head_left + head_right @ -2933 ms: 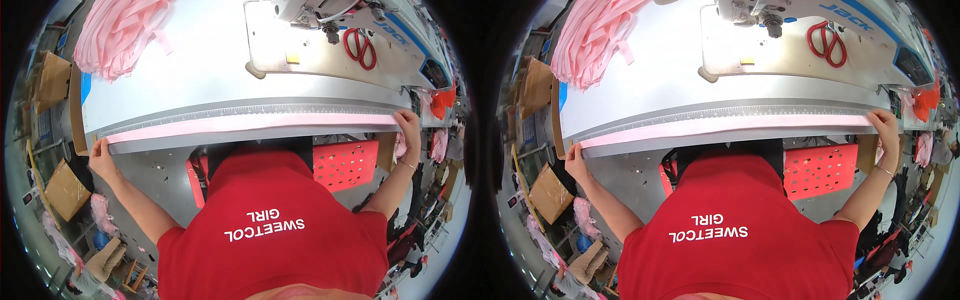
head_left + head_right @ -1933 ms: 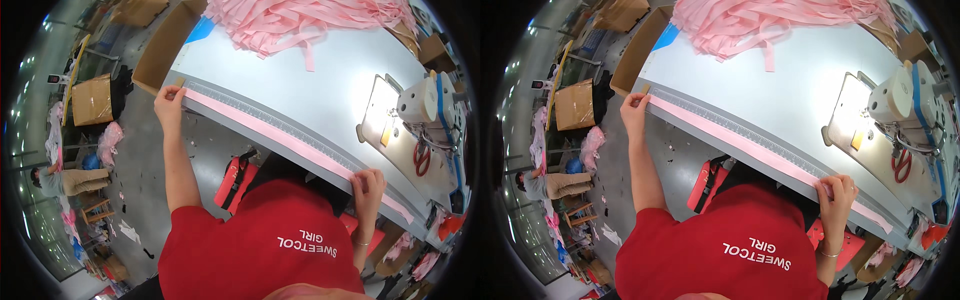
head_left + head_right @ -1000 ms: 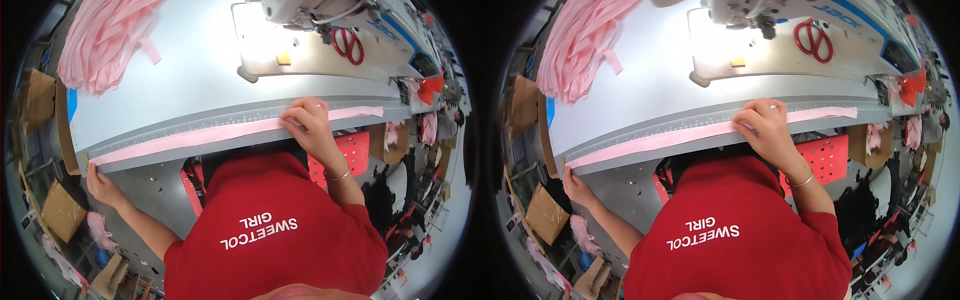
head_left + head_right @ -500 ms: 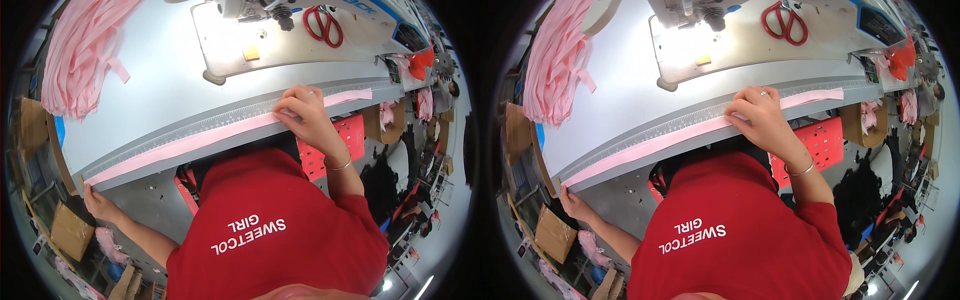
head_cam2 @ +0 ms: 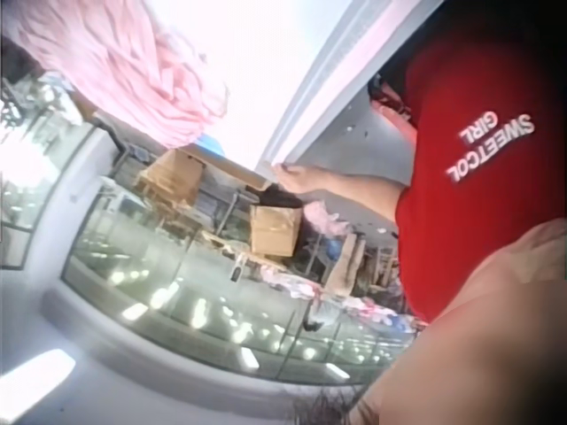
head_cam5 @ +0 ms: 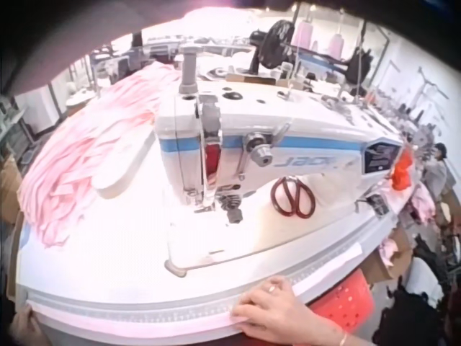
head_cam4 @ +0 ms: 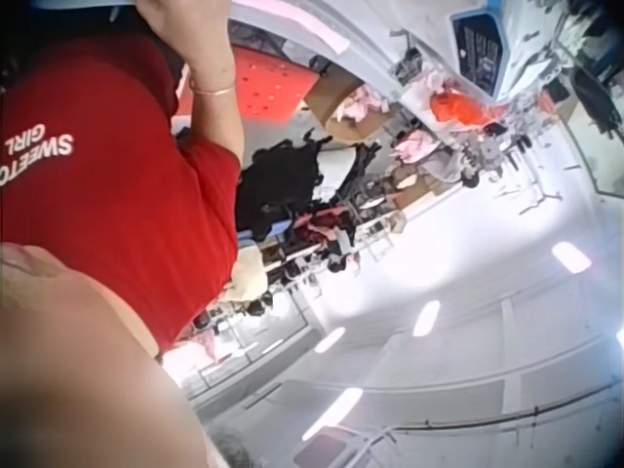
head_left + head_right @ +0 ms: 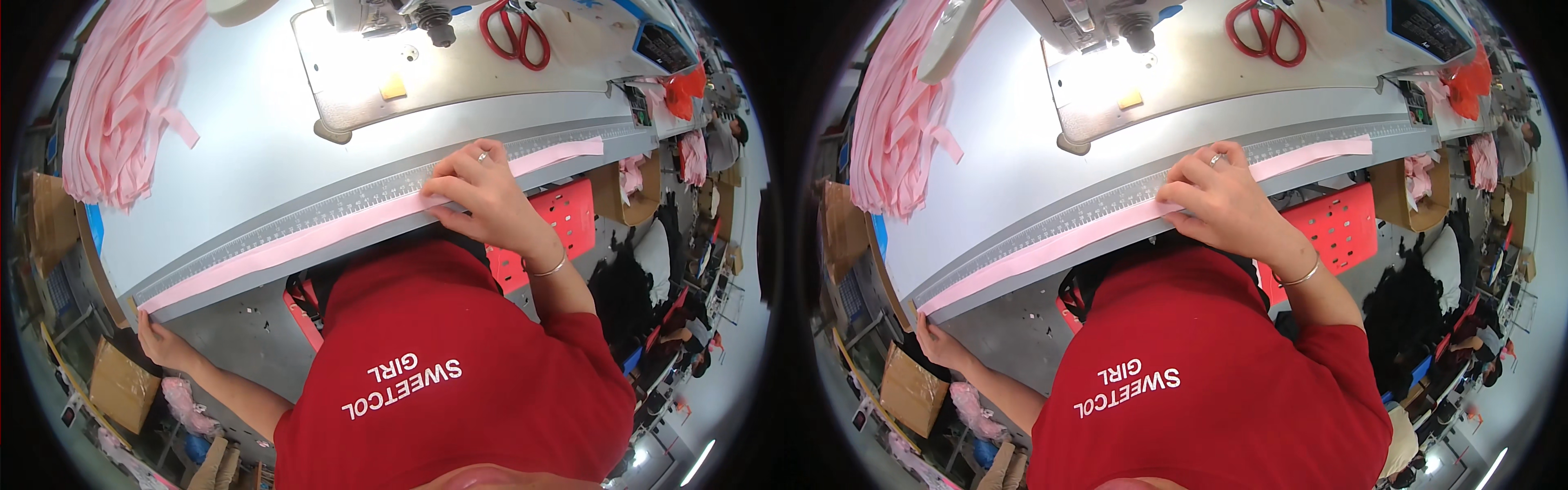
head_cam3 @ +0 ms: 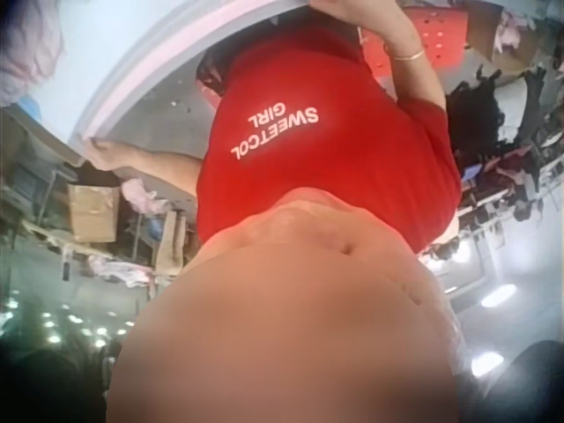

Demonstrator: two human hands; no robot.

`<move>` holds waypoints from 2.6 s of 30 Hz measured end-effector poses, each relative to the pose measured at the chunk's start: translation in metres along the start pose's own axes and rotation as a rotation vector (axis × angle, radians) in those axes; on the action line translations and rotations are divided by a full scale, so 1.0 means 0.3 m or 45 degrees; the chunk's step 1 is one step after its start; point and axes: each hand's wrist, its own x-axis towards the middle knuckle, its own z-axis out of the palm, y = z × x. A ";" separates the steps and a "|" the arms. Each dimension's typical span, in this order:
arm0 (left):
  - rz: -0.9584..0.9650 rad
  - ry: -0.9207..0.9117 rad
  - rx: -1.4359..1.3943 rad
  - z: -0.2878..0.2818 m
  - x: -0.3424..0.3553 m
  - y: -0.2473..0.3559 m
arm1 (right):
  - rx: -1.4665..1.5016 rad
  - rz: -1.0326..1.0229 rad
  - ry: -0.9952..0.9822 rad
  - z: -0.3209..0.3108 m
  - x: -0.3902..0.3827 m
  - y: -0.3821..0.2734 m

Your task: Sewing pink fabric straps using an industrial sewing machine.

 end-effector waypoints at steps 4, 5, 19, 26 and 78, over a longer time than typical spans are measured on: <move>0.016 -0.005 -0.002 0.004 -0.002 -0.016 | -0.042 -0.039 0.075 0.004 -0.006 -0.005; 0.016 -0.005 -0.002 0.004 -0.001 -0.015 | -0.040 -0.046 0.087 0.004 -0.009 -0.002; 0.016 -0.005 -0.012 -0.006 0.009 0.008 | -0.012 -0.039 0.204 -0.001 -0.025 0.020; 0.009 -0.006 -0.020 -0.005 0.001 0.001 | -0.037 0.085 0.090 -0.012 -0.005 0.019; 0.581 -0.821 -1.467 -0.110 0.153 1.113 | -0.135 -0.078 0.068 -0.021 0.023 -0.028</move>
